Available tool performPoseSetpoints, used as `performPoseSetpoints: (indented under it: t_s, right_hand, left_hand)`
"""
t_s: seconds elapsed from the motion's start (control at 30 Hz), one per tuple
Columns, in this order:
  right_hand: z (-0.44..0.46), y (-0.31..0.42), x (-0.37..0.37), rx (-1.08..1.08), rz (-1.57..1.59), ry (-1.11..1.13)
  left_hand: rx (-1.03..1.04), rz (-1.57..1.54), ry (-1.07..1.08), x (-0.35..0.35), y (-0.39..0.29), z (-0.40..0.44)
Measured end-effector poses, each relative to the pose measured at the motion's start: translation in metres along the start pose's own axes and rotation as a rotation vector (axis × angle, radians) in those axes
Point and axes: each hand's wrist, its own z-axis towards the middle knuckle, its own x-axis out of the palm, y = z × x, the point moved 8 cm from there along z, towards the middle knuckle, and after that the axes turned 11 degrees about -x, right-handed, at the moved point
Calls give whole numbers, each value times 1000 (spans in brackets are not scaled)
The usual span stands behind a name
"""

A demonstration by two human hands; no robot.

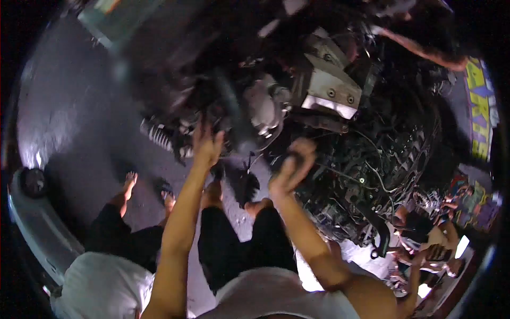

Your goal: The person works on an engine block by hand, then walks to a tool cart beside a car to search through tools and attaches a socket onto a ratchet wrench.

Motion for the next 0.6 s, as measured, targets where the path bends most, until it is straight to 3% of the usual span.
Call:
performPoseSetpoints:
  t_s: [0.03, 0.07, 0.13, 0.23, 0.33, 0.47, 0.53, 0.6]
  right_hand:
    - [-75, -49, -23, 328, -81, 22]
    - [-147, -95, -43, 634, -114, 40]
    - [-228, -175, -64, 535, -448, 185]
    - [-340, -336, -56, 920, -460, 514]
    - [-368, -495, -32, 766, -657, 525]
    - [-331, -624, 4, 642, -860, 496]
    - [-314, -663, 18, 614, -929, 472]
    - [-292, -678, 28, 605, -996, 447]
  left_hand:
    - [125, 181, -99, 4, 6, 2]
    - [43, 118, -6, 34, 80, 12]
    - [4, 156, -22, 64, 160, 21]
    - [166, 215, -174, 56, 184, 31]
    - [379, 213, -350, 23, 175, 43]
    - [748, 309, -567, -23, 137, 42]
    - [590, -23, -561, -37, 127, 43]
    - [648, 85, -698, -70, 123, 47]
